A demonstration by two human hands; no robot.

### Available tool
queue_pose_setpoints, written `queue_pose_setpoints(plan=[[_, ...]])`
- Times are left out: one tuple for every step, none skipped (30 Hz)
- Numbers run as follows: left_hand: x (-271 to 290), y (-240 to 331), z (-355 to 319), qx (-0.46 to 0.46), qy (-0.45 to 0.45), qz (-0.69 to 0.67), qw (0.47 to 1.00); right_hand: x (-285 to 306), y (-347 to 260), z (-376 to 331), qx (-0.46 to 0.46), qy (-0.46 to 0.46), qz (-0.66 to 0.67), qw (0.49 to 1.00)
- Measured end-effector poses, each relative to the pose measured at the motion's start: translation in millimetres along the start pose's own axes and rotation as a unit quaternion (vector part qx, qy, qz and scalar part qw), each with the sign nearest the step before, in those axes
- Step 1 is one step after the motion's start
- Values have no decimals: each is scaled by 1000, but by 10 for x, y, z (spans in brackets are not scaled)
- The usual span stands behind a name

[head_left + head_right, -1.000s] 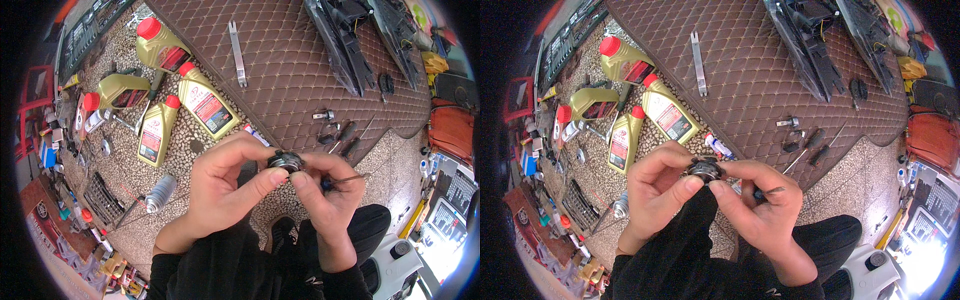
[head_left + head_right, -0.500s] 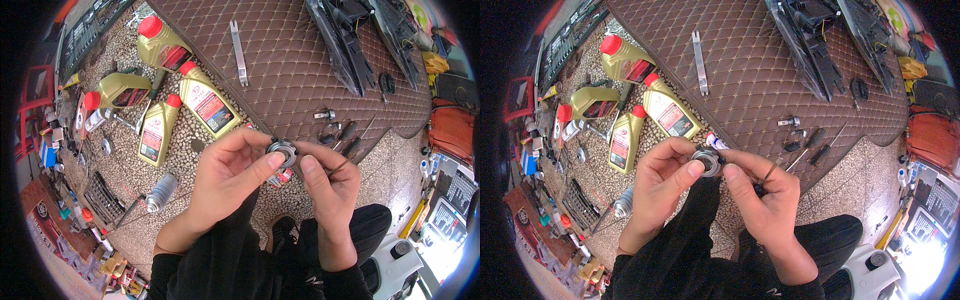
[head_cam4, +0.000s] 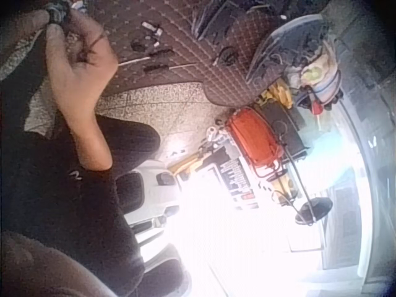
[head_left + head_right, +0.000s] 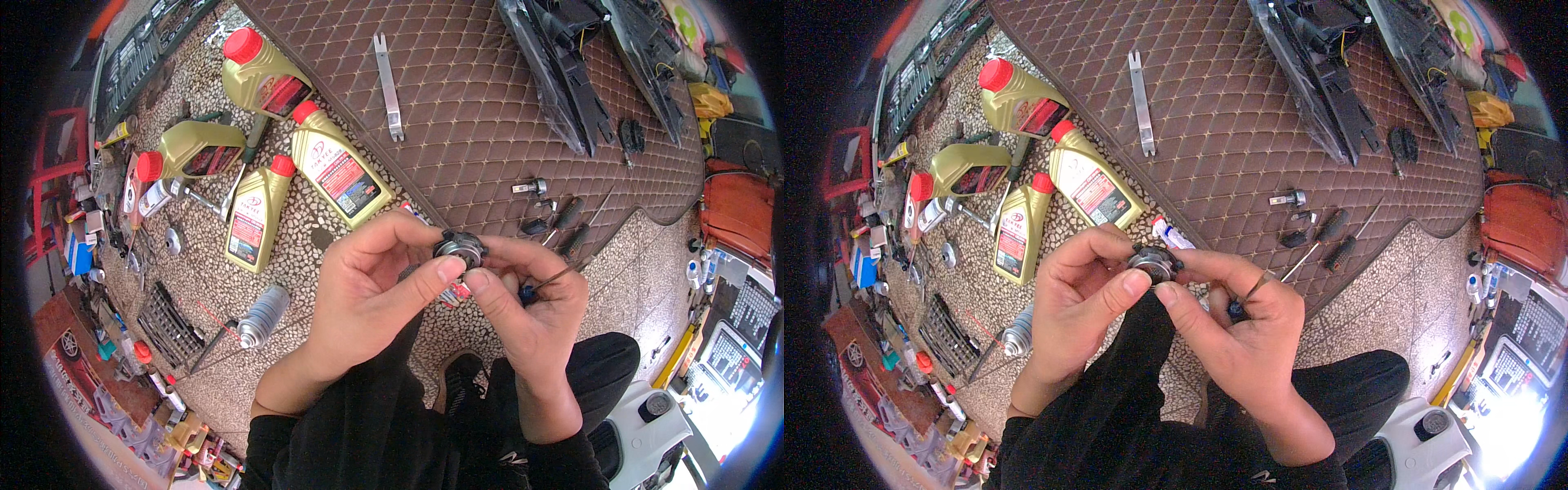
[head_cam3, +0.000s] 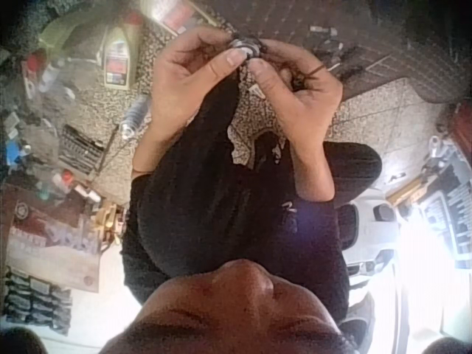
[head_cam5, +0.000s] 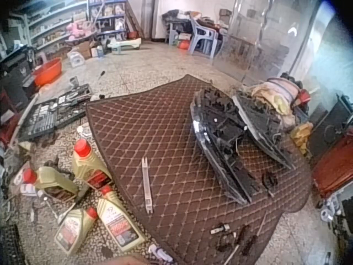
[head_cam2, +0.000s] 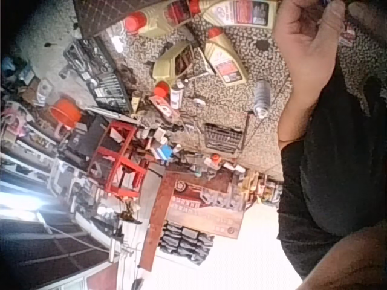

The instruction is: The person sits on the floor and assembles small mechanical components. They open a small red and white package, remove a black ring, and fit it onto a cylindrical metal part. They then use a thin metal tool to adjust the ring on the part.

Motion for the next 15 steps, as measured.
queue_pose_setpoints(plan=[[1, -2, 1, 0, 0, 0, 1000, 0, -7, 3, 4, -4, -4, 1000], [0, -4, 1, 0, -1, 1, 1000, 11, 22, -4, -11, 1, 1, 1000], [-11, -5, 1, 1, -11, -19, 1000, 22, 47, -10, -23, 6, 5, 1000], [-1, -1, -2, 1, 1, 7, 1000, 30, 67, -16, -32, 10, 11, 999], [-4, 3, -5, 3, 3, 12, 1000, 37, 88, -17, -39, 16, 23, 999], [-19, 6, -7, 6, -5, -3, 1000, 44, 105, -14, -44, 23, 37, 998], [-11, 3, -19, 14, 9, 13, 1000, 56, 119, -11, -46, 31, 51, 997], [-17, 3, -41, 23, 13, 8, 1000, 60, 148, -13, -57, 36, 65, 996], [-26, 7, -55, 30, 12, -6, 999, 68, 175, -14, -67, 43, 81, 994], [-30, 23, -60, 31, 18, 15, 999, 81, 196, -17, -75, 52, 96, 991], [-40, 41, -66, 29, 18, 26, 999, 77, 214, -20, -84, 49, 109, 989], [-48, 56, -68, 28, 18, 37, 999, 79, 228, -24, -92, 47, 123, 987], [-56, 89, -71, 14, 21, 54, 998, 78, 244, -28, -100, 46, 136, 985], [-66, 115, -74, 1, 23, 72, 997, 80, 234, -20, -90, 41, 135, 986], [-71, 141, -75, -13, 26, 89, 996, 80, 224, -14, -80, 37, 135, 987]])
Point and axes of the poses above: each hand's wrist, its own z-axis towards the middle knuckle, its own x-axis out of the back of the hand, y = z × x, the point moved 10 cm from there along z, towards the middle knuckle, and after that the axes turned 13 degrees about x, right-handed, at the moved point
